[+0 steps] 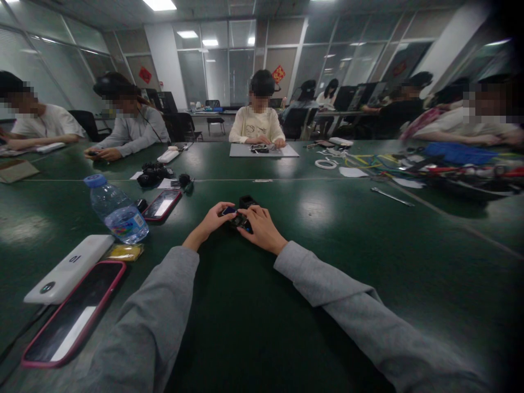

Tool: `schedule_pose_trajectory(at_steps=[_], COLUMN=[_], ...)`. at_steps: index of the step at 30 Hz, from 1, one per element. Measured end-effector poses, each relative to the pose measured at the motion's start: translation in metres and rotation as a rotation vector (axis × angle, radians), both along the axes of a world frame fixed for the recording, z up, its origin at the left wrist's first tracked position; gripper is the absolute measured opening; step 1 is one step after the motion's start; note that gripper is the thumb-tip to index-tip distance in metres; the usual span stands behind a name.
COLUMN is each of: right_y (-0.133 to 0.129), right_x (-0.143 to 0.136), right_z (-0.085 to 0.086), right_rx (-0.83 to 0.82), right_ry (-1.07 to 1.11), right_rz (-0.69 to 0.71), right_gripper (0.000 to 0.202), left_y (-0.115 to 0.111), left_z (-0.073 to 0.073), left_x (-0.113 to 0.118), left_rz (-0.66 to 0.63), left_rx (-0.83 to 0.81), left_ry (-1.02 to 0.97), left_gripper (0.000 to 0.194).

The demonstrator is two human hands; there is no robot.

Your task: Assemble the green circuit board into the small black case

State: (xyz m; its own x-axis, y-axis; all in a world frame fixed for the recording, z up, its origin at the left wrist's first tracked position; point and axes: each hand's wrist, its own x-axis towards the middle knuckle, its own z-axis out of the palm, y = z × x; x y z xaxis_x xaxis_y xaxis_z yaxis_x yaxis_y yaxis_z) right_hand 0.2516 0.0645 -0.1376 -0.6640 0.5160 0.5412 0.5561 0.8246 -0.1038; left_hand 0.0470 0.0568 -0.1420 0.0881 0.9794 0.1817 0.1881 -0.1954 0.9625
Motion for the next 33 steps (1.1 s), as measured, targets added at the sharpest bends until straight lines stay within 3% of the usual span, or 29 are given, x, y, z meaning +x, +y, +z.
schedule_pose_trajectory(at_steps=[12,33], right_y=[-0.0009,0.0003], right_x=[-0.0004,-0.0011], right_z=[0.0009,-0.0003], right_rx=[-0.008,0.005], right_ry=[0.001,0.004], right_rz=[-0.001,0.006], right_gripper=[0.05,0.051], left_y=[0.0034,0.0014], left_z=[-0.0044,-0.0018], left_x=[-0.0092,0.0002], left_rz=[-0.092,-0.002], left_rx=[-0.02,0.013], left_ry=[-0.066,-0.017], left_gripper=[0.052,0.046])
